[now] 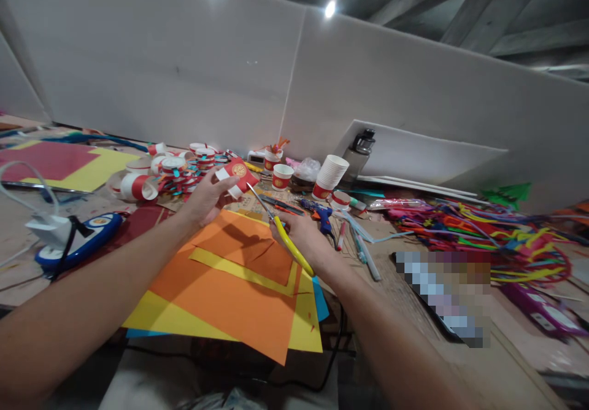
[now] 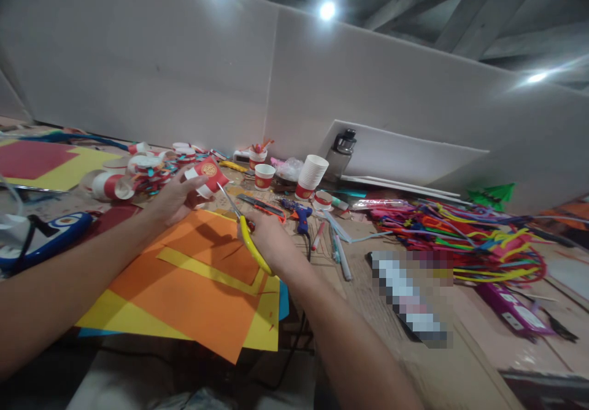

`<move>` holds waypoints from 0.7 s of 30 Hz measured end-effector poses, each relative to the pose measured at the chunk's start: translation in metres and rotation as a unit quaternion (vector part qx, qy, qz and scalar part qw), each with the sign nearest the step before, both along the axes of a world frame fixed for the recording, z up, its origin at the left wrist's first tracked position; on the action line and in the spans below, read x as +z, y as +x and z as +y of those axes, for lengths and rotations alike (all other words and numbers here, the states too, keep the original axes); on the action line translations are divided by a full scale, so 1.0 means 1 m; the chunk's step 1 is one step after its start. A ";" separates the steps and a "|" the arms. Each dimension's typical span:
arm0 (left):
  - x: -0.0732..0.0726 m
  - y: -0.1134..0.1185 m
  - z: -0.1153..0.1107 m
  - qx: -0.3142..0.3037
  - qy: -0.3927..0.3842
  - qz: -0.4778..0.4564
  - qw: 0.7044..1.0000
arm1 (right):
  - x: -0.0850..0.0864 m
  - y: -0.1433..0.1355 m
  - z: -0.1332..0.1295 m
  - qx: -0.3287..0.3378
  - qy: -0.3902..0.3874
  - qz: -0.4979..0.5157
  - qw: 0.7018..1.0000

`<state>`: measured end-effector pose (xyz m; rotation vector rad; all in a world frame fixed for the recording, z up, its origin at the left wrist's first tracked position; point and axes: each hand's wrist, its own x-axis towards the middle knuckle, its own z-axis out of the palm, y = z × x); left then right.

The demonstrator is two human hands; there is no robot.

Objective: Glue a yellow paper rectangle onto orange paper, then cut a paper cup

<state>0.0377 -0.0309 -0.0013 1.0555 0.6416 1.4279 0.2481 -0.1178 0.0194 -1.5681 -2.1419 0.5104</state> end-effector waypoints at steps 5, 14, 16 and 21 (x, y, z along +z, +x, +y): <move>0.000 -0.001 0.001 0.002 0.003 0.000 1.000 | 0.001 -0.003 -0.001 -0.012 -0.001 -0.008 1.000; 0.006 -0.003 0.000 0.001 -0.002 -0.015 1.000 | -0.003 -0.007 0.000 -0.014 0.033 -0.006 0.999; 0.007 -0.003 -0.001 -0.002 0.000 -0.020 1.000 | -0.006 -0.007 0.001 -0.002 0.045 -0.002 0.999; 0.007 -0.004 0.000 -0.012 0.003 -0.027 1.000 | -0.013 -0.006 0.005 0.009 0.073 -0.008 0.997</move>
